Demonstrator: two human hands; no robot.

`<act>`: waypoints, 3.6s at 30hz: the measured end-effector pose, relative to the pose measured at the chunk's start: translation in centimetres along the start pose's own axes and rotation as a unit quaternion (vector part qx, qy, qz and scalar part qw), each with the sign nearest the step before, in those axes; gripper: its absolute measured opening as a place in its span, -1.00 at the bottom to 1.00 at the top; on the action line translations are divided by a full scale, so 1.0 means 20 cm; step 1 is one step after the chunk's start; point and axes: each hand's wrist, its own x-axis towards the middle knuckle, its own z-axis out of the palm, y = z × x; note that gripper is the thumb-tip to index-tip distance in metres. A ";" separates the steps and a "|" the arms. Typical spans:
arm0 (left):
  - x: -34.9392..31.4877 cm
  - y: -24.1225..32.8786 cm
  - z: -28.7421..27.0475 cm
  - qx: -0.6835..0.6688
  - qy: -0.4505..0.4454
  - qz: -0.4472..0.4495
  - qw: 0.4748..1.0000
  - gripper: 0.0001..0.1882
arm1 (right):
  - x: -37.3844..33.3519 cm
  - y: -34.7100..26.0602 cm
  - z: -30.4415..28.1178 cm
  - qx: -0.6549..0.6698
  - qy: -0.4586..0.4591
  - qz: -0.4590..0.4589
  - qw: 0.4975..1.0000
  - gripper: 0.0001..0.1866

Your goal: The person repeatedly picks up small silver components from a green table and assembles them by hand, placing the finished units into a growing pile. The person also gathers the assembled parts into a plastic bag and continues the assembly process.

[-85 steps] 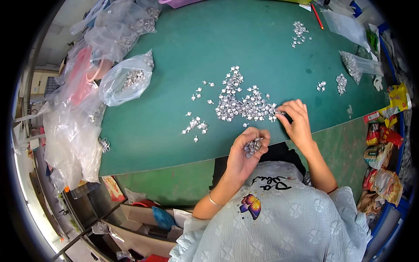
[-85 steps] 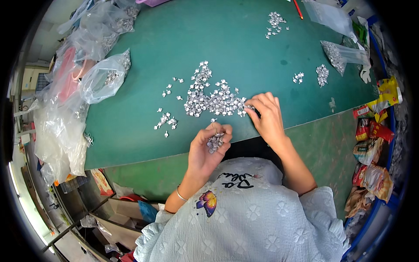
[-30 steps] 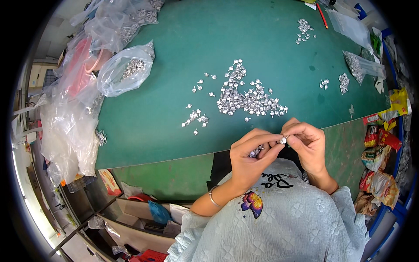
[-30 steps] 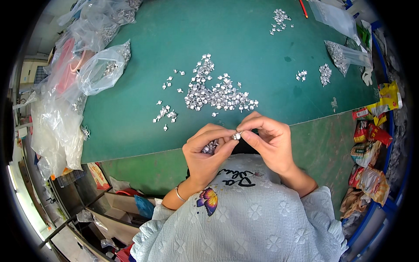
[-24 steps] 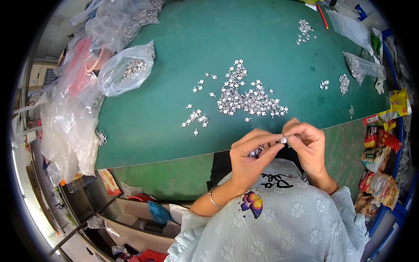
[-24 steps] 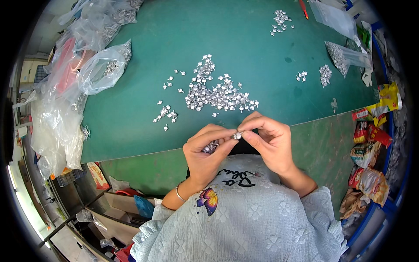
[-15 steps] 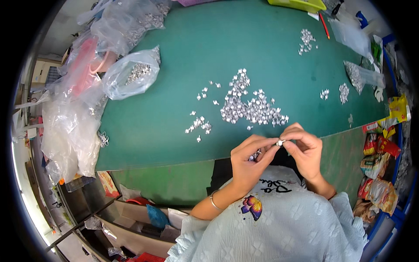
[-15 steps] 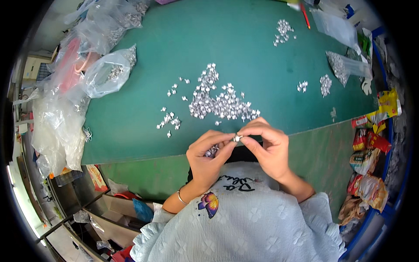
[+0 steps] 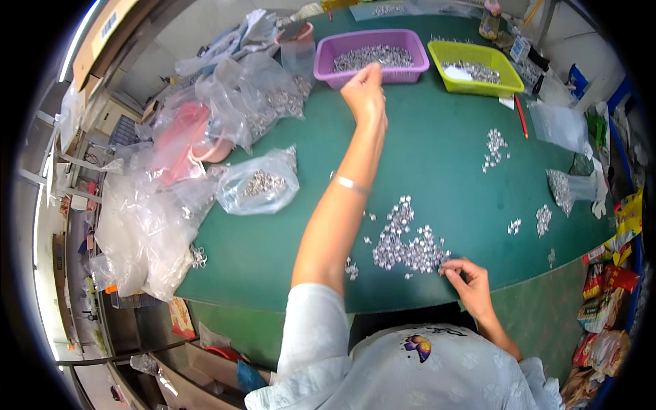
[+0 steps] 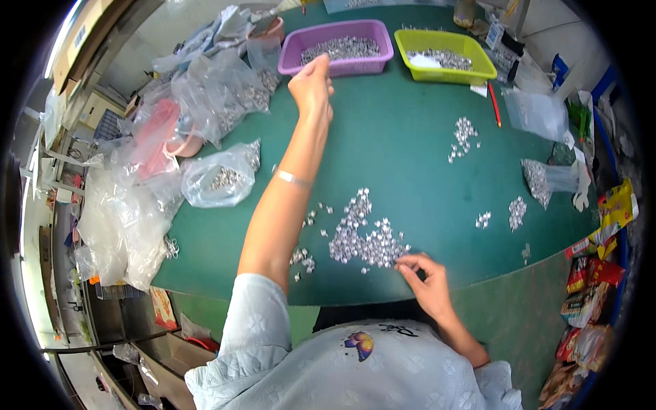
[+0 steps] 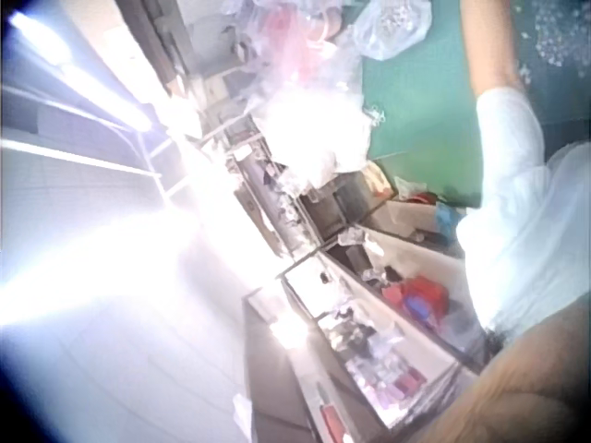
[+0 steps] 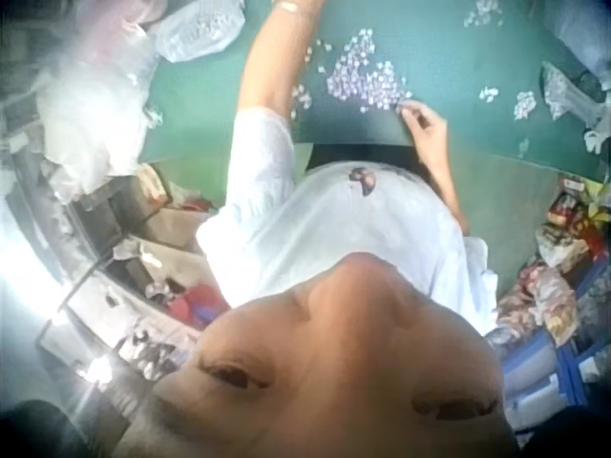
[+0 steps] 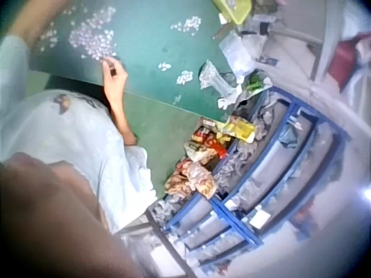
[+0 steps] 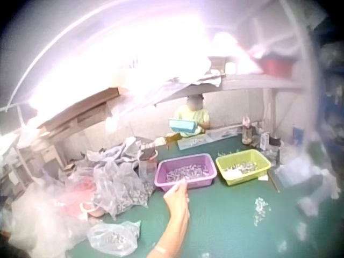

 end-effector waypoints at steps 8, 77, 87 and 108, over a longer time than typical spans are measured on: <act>-0.20 -0.18 -0.16 -0.139 -0.095 -0.261 0.950 -0.74 | 0.07 0.07 -0.02 0.029 0.079 -0.023 0.996 -0.90; -0.95 -0.14 -0.94 0.494 -0.211 0.133 0.833 -0.50 | 0.44 0.10 0.36 -0.282 -0.071 -0.226 0.930 -0.50; -0.93 -0.15 -1.00 0.352 -0.380 0.082 0.852 -0.51 | 0.49 0.04 0.27 -0.180 -0.205 -0.197 0.942 -0.57; -0.84 -0.17 -1.00 0.335 -0.509 0.097 0.787 0.13 | 0.39 0.04 0.33 -0.444 -0.210 -0.201 0.847 0.09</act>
